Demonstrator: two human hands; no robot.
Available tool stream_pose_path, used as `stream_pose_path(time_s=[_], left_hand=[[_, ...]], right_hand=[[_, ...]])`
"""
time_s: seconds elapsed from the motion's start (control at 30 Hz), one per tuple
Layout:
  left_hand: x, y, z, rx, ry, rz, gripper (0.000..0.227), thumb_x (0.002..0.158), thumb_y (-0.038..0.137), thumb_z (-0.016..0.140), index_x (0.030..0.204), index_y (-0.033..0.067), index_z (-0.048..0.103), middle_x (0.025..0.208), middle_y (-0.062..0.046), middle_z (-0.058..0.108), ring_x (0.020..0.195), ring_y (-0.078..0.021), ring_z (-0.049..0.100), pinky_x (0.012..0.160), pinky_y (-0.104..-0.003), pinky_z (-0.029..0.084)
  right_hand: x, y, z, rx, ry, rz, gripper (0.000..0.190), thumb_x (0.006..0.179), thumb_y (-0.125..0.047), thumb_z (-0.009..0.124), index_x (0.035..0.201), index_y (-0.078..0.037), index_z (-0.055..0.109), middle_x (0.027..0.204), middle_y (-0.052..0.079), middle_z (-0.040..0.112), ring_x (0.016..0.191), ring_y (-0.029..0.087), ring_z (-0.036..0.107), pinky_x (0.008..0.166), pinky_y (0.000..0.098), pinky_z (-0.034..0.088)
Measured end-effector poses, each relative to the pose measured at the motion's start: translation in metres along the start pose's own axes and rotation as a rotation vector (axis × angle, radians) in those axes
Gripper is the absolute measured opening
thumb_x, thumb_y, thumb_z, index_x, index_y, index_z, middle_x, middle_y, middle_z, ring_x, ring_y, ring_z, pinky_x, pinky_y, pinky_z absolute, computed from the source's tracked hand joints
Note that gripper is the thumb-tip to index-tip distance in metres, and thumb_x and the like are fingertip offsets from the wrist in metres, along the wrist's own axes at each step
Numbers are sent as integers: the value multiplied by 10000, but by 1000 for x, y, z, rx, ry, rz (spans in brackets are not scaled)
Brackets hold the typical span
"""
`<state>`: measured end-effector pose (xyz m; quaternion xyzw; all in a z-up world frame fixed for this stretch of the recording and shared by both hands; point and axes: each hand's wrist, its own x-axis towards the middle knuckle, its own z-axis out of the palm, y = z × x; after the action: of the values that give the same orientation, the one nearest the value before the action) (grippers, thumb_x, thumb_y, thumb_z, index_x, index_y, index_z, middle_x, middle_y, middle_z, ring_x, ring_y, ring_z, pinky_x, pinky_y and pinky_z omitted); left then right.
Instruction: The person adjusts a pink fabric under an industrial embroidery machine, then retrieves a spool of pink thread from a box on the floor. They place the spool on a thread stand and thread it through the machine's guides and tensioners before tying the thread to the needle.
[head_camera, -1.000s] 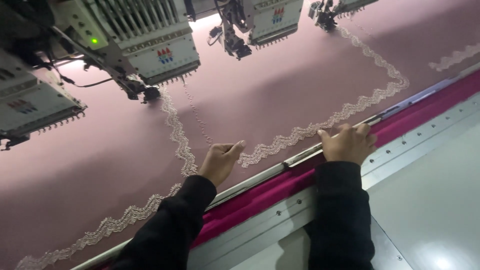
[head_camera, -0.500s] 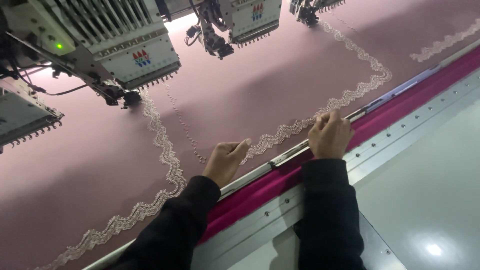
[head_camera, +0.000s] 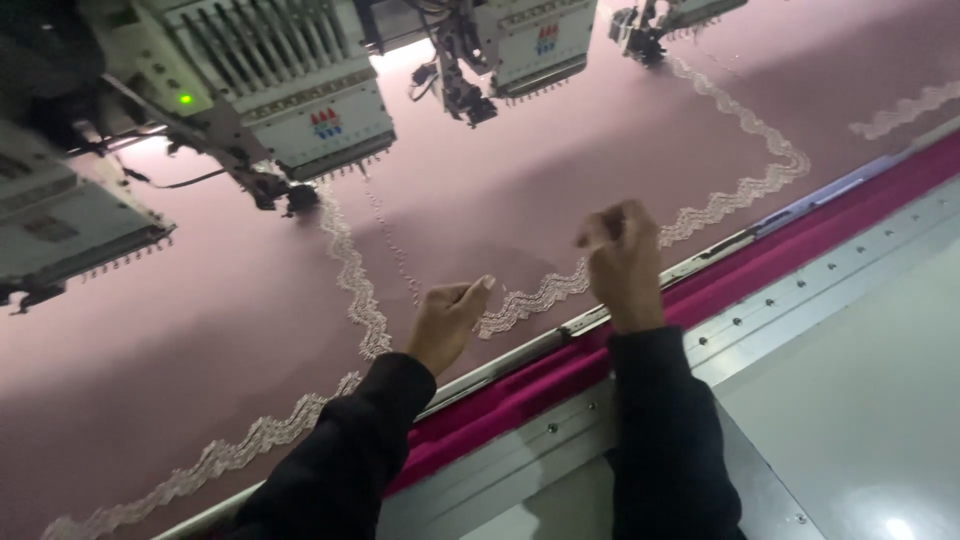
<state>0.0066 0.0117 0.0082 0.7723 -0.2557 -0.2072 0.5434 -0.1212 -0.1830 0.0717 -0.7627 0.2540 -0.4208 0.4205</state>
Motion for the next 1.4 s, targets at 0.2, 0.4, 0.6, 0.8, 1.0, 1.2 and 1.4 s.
stream_pose_path(time_s=[0.2,0.4,0.6,0.8,1.0,1.2,1.4], left_hand=[[-6,4,-49,127,65,-7,492,1002,480,576,618,187,669,486,-20,528,485,-178,535,472,-293,424],[-80,48,-112,-246,170,-48,309,1010,261,587,766,78,634,566,-4,421,456,-80,430,398,-196,365],[-145,21,-188,-482,-33,-263,426,1069,421,528,903,40,622,682,-46,489,555,-136,513,438,-251,459],[-199,-11,-274,-512,-137,-327,384,1076,377,527,1000,8,603,716,46,366,580,-61,422,464,-208,391],[-252,-28,-353,-554,28,-291,439,1060,472,571,869,77,562,673,54,269,490,-36,300,387,-187,321],[-307,-55,-443,-296,215,-203,390,1081,374,545,795,109,555,602,71,325,438,-21,338,374,-185,322],[-404,-58,-516,-186,390,-224,404,1086,328,528,746,112,549,607,54,328,479,-27,311,399,-183,292]], right_hand=[[-52,-109,42,478,-620,260,146,972,-117,659,969,29,670,928,215,738,944,274,752,800,460,662],[-93,-119,95,513,-829,77,118,926,39,564,999,95,637,852,247,701,816,326,768,731,485,673],[-149,-165,136,322,-860,-105,71,917,-152,711,946,-142,776,1267,152,724,1042,284,748,833,373,626],[-196,-210,191,374,-1001,-111,158,857,-153,801,1001,-89,798,1237,175,742,974,264,776,809,345,626],[-243,-279,249,179,-1256,61,482,852,-271,822,1316,-253,693,1053,131,787,947,233,780,798,368,642],[-273,-306,299,617,-1083,159,550,861,-139,781,1344,-16,548,1105,201,780,801,245,747,721,356,653],[-326,-333,336,22,-1141,-115,217,923,-235,703,1101,-163,804,767,127,800,665,206,748,638,372,627]])
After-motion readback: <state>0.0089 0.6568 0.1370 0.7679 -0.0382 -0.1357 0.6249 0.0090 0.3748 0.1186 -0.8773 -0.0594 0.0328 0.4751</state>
